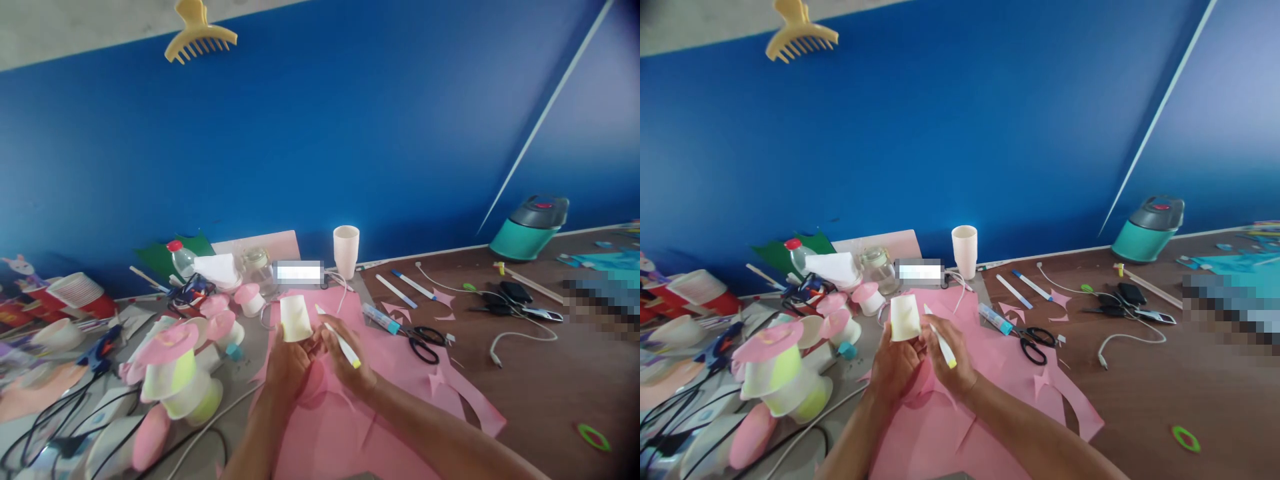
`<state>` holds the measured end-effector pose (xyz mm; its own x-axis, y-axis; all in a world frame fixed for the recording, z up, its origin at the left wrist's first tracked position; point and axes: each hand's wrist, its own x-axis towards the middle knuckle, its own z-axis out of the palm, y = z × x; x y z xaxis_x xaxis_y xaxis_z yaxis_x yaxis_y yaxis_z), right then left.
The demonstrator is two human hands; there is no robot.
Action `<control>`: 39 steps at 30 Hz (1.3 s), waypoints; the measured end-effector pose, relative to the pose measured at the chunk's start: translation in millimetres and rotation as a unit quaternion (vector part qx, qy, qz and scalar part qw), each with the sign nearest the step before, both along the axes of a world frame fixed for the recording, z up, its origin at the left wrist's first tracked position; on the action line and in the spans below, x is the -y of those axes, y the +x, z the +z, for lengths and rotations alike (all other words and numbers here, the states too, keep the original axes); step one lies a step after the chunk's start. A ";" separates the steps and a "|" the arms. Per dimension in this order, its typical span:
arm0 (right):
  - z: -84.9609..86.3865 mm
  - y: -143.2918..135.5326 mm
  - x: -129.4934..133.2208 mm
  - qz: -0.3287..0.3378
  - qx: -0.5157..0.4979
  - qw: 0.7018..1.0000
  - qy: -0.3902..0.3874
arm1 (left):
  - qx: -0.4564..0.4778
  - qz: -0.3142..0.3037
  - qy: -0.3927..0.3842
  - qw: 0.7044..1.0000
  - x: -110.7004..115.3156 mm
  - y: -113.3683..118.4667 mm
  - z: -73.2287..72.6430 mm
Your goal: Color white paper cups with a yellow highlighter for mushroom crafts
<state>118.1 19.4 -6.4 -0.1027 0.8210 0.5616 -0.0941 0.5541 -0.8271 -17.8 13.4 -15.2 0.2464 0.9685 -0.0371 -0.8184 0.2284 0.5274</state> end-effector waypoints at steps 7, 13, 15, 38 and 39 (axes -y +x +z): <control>4.9 -2.9 -9.2 -0.021 -0.034 0.994 -0.102 | -0.031 0.053 -0.047 0.997 9.7 4.3 12.5; 2.2 -4.1 -10.5 -0.051 0.021 0.997 -0.060 | -0.036 0.048 -0.042 0.997 11.9 10.3 17.3; -2.1 -5.0 -11.6 -0.044 0.035 0.997 -0.056 | -0.032 0.037 -0.021 0.999 12.7 13.3 19.1; -17.9 6.9 -33.3 -0.169 0.198 0.965 0.008 | -0.173 0.167 -0.015 0.971 9.1 11.3 1.4; -19.1 7.4 -34.3 -0.177 0.208 0.962 0.019 | -0.187 0.180 -0.011 0.966 9.2 11.3 -0.1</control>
